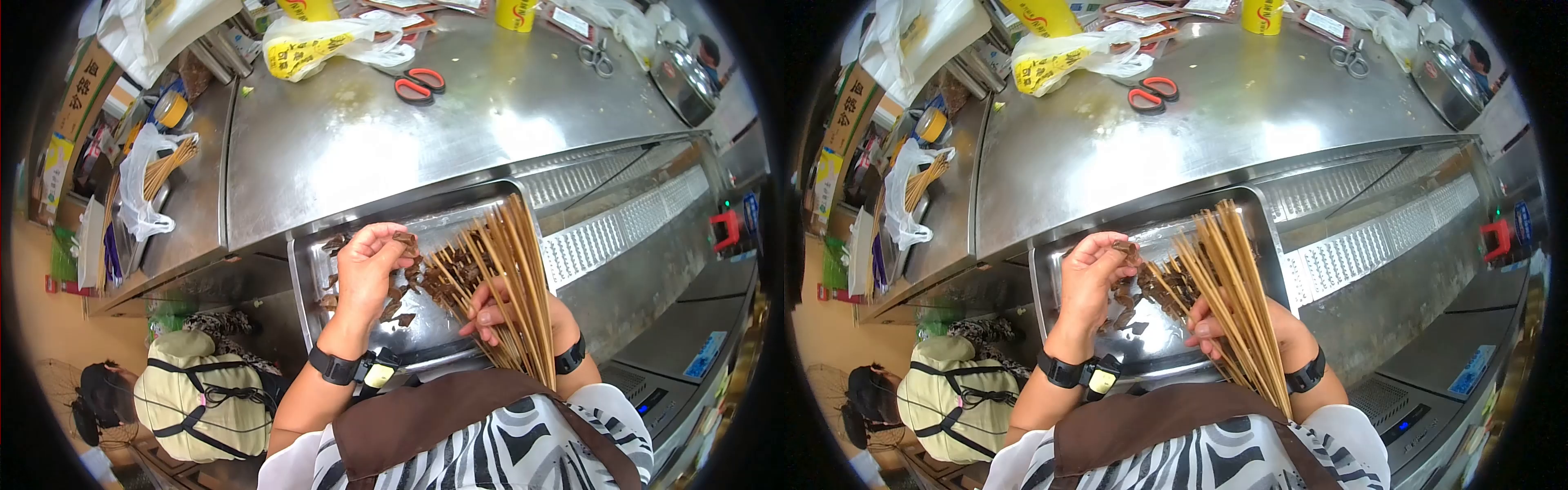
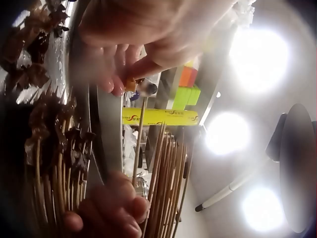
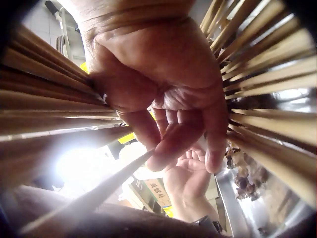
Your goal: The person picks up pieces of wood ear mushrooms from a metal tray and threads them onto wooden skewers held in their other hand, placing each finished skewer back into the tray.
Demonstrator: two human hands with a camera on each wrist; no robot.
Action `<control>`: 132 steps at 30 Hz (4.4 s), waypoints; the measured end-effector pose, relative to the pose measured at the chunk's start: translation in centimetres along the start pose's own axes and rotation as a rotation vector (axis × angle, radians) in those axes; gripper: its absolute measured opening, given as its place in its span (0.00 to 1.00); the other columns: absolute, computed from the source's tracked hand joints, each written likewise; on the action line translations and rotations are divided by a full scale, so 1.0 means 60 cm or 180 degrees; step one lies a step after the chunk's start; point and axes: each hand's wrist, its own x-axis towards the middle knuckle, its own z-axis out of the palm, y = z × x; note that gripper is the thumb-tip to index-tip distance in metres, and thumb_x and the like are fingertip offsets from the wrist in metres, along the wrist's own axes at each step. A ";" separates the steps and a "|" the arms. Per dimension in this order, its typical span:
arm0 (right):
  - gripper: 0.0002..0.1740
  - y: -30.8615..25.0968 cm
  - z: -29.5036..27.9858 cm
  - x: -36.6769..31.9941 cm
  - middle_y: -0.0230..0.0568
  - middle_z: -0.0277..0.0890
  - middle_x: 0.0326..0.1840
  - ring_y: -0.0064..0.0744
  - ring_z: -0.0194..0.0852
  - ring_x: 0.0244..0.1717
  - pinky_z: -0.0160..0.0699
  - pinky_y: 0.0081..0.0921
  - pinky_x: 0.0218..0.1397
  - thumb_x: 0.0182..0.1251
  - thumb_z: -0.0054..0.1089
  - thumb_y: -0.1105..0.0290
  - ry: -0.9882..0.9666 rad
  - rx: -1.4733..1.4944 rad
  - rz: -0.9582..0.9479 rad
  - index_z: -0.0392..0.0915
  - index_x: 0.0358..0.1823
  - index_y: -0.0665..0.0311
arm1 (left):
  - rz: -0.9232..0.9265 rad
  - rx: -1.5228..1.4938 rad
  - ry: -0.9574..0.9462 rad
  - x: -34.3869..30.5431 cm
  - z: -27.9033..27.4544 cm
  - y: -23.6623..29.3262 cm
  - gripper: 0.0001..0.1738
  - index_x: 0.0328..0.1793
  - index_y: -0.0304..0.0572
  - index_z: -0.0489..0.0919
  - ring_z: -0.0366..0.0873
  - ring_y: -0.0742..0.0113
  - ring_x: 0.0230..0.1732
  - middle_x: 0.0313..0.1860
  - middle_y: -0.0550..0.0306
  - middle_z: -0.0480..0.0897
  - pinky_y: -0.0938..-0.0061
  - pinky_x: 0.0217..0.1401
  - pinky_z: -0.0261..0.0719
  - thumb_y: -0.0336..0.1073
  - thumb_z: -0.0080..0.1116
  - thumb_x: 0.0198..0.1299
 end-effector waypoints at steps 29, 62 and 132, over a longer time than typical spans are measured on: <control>0.08 -0.001 -0.008 0.008 0.35 0.79 0.24 0.27 0.80 0.27 0.82 0.32 0.56 0.63 0.66 0.74 -0.0029 -0.0116 0.0041 0.79 0.40 0.69 | 0.0014 -0.0269 -0.0148 -0.020 0.037 0.009 0.09 0.51 0.32 0.77 0.86 0.56 0.46 0.47 0.46 0.85 0.69 0.49 0.86 0.30 0.51 0.72; 0.08 -0.003 -0.001 0.004 0.36 0.79 0.24 0.27 0.81 0.27 0.83 0.32 0.55 0.61 0.68 0.75 0.0060 -0.0136 0.0051 0.79 0.39 0.69 | -0.0002 -0.0118 -0.0289 -0.028 0.046 0.000 0.09 0.52 0.32 0.73 0.86 0.58 0.45 0.45 0.44 0.84 0.71 0.47 0.86 0.30 0.53 0.71; 0.07 0.002 -0.009 0.006 0.36 0.77 0.26 0.29 0.80 0.28 0.83 0.35 0.54 0.61 0.66 0.76 -0.0004 0.0008 -0.0040 0.78 0.38 0.68 | -0.0714 0.0035 -0.0445 -0.042 0.054 -0.013 0.14 0.54 0.27 0.79 0.87 0.60 0.42 0.45 0.46 0.86 0.71 0.44 0.87 0.29 0.59 0.67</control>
